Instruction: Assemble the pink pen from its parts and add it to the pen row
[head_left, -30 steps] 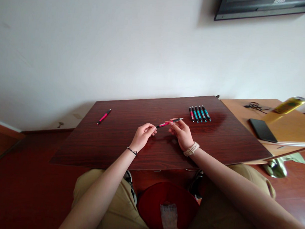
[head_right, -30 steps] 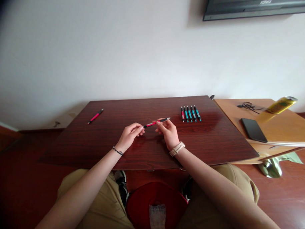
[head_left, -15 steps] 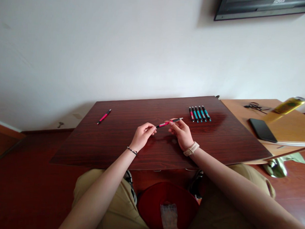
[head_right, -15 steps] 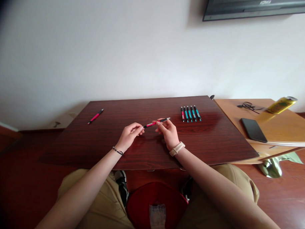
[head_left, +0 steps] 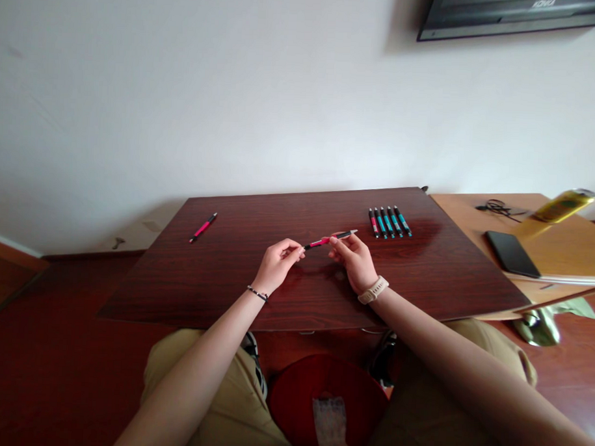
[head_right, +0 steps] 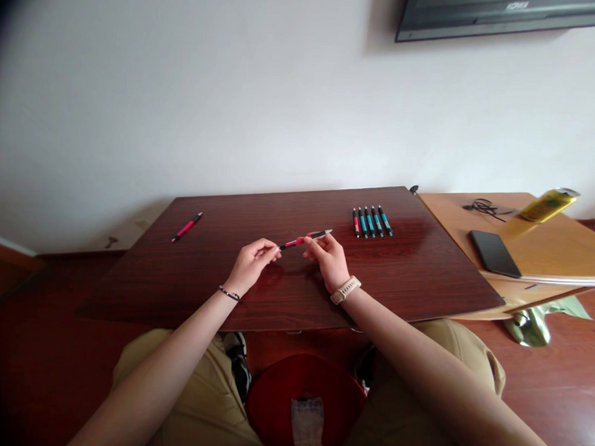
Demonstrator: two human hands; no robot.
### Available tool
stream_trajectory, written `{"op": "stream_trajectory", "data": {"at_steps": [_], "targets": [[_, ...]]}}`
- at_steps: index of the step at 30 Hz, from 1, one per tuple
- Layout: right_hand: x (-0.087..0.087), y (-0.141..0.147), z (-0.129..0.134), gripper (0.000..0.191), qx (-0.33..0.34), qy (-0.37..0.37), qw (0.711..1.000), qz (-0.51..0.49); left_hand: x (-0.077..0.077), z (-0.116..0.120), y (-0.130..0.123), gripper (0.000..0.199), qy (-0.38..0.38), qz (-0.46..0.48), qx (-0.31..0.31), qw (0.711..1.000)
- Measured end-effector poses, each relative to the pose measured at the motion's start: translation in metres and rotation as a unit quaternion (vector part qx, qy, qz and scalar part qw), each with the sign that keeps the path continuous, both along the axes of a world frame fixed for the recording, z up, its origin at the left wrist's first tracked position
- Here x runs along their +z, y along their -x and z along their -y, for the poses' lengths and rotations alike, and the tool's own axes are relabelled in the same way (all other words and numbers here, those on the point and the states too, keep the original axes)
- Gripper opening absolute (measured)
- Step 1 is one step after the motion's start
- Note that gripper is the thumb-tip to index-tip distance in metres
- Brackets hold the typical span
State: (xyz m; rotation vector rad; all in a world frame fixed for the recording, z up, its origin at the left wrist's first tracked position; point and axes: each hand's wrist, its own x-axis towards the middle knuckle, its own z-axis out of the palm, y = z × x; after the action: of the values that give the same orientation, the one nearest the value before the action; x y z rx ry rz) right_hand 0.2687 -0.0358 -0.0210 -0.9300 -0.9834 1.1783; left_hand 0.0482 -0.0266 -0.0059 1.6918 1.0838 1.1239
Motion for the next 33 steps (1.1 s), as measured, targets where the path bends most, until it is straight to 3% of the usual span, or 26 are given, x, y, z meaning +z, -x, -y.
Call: {"op": "stream_trajectory", "data": {"at_steps": [33], "targets": [[-0.0024, -0.0023, -0.0008, 0.034, 0.017, -0.009, 1.0, -0.025, 0.0006, 0.0008, -0.0003, 0.026, 0.003, 0.002, -0.009, 1.0]]}}
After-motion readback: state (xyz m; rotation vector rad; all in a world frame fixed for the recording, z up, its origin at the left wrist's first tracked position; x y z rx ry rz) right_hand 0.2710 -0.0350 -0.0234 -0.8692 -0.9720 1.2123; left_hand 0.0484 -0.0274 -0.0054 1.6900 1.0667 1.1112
